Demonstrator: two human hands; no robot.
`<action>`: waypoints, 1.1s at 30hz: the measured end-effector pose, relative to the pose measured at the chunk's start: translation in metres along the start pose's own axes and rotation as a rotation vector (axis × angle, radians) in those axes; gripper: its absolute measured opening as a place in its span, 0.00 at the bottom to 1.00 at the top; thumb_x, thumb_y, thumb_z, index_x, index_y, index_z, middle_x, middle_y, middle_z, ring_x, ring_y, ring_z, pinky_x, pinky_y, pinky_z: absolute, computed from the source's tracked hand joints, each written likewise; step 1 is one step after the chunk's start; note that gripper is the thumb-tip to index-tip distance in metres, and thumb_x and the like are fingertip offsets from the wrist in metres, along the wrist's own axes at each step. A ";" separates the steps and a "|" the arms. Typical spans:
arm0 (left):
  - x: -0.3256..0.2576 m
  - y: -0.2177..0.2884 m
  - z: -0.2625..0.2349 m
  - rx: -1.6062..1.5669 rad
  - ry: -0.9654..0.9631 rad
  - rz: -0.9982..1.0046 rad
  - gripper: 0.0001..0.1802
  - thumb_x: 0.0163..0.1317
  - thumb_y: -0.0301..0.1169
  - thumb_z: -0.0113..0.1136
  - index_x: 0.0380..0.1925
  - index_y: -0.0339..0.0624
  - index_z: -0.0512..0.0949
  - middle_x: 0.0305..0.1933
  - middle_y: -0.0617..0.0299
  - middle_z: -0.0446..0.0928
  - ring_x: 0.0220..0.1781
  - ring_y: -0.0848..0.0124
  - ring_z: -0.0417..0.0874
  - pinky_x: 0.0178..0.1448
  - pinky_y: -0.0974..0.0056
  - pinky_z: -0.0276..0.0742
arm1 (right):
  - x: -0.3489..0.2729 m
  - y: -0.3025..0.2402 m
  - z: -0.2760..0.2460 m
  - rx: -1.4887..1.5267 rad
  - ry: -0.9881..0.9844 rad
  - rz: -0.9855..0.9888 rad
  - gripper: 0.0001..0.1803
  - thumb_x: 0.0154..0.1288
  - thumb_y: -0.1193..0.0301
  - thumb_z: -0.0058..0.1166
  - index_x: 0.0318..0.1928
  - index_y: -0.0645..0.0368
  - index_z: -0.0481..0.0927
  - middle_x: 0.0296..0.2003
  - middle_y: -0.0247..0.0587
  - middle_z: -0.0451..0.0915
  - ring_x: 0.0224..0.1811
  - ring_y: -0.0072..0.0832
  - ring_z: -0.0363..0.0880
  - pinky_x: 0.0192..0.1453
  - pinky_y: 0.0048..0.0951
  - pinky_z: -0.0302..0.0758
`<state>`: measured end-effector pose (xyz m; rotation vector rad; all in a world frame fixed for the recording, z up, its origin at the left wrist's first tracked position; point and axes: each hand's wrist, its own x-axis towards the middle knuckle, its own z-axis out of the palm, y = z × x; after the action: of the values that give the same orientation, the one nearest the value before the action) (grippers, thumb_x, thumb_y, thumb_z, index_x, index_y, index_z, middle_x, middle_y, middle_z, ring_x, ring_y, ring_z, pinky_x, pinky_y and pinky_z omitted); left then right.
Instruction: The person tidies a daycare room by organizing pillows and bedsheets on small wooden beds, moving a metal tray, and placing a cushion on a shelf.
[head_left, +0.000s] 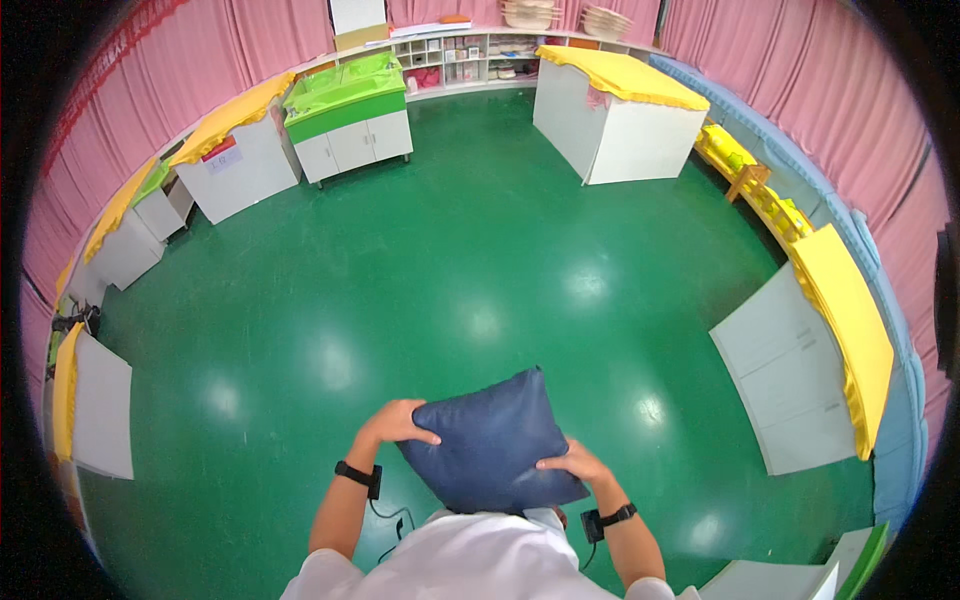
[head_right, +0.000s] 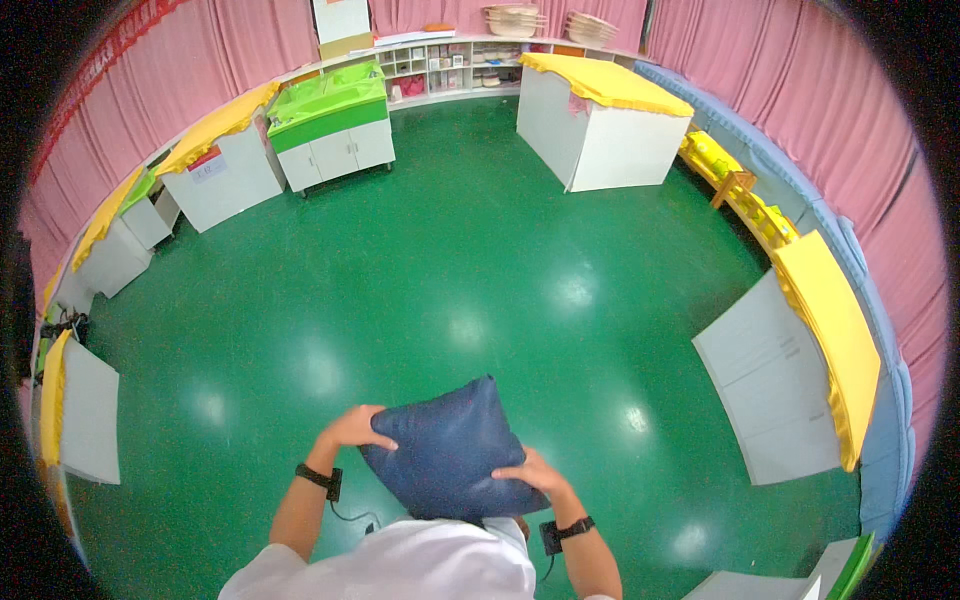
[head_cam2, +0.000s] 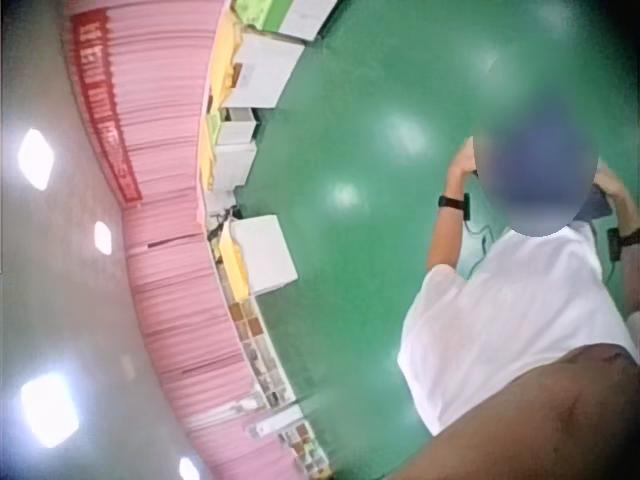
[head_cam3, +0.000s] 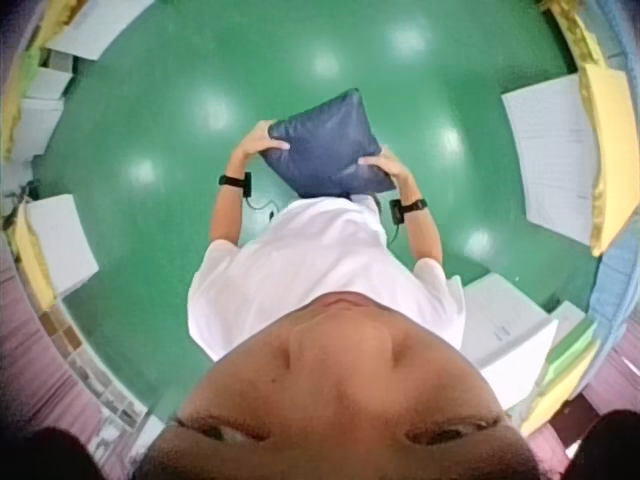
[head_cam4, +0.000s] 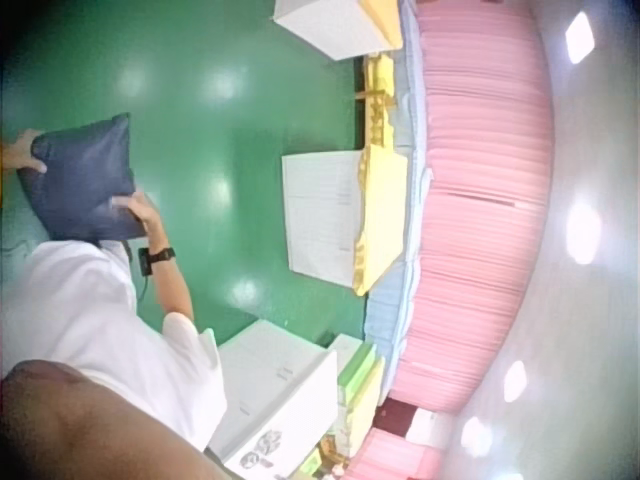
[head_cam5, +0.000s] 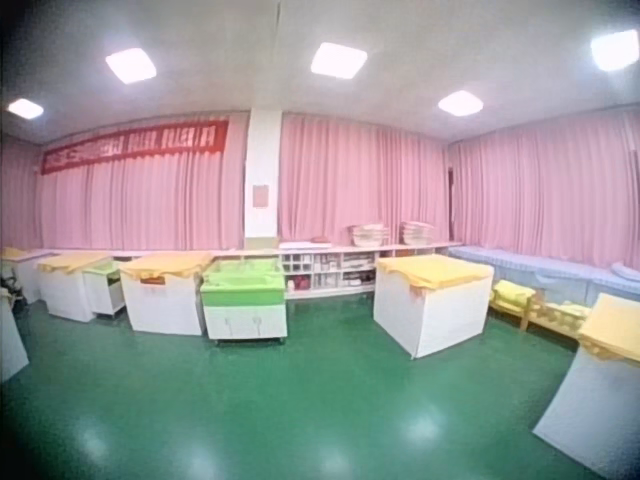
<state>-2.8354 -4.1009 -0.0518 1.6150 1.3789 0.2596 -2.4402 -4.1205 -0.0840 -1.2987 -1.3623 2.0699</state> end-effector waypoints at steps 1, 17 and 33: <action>0.033 0.006 -0.027 0.079 0.065 0.029 0.36 0.35 0.52 0.77 0.43 0.41 0.82 0.39 0.53 0.83 0.42 0.58 0.83 0.49 0.58 0.77 | 0.035 -0.028 -0.019 0.040 0.022 -0.026 0.44 0.47 0.65 0.73 0.63 0.66 0.67 0.58 0.48 0.74 0.60 0.37 0.72 0.67 0.36 0.66; 0.566 -0.035 -0.514 0.199 0.618 0.235 0.40 0.35 0.58 0.75 0.44 0.41 0.81 0.40 0.55 0.74 0.47 0.56 0.74 0.55 0.56 0.70 | 0.628 -0.434 -0.257 0.158 0.065 0.109 0.36 0.47 0.78 0.69 0.59 0.69 0.69 0.51 0.49 0.78 0.52 0.35 0.77 0.58 0.37 0.75; 1.148 -0.057 -0.972 0.278 0.534 0.164 0.37 0.35 0.56 0.76 0.42 0.42 0.81 0.39 0.52 0.74 0.47 0.52 0.75 0.54 0.54 0.70 | 1.213 -0.752 -0.533 0.329 0.119 0.097 0.37 0.44 0.77 0.71 0.58 0.69 0.70 0.51 0.49 0.78 0.50 0.38 0.79 0.57 0.37 0.75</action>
<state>-3.1485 -2.6284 -0.0552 1.9843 1.7399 0.6581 -2.7741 -2.6348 -0.1148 -1.3388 -0.8789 2.1294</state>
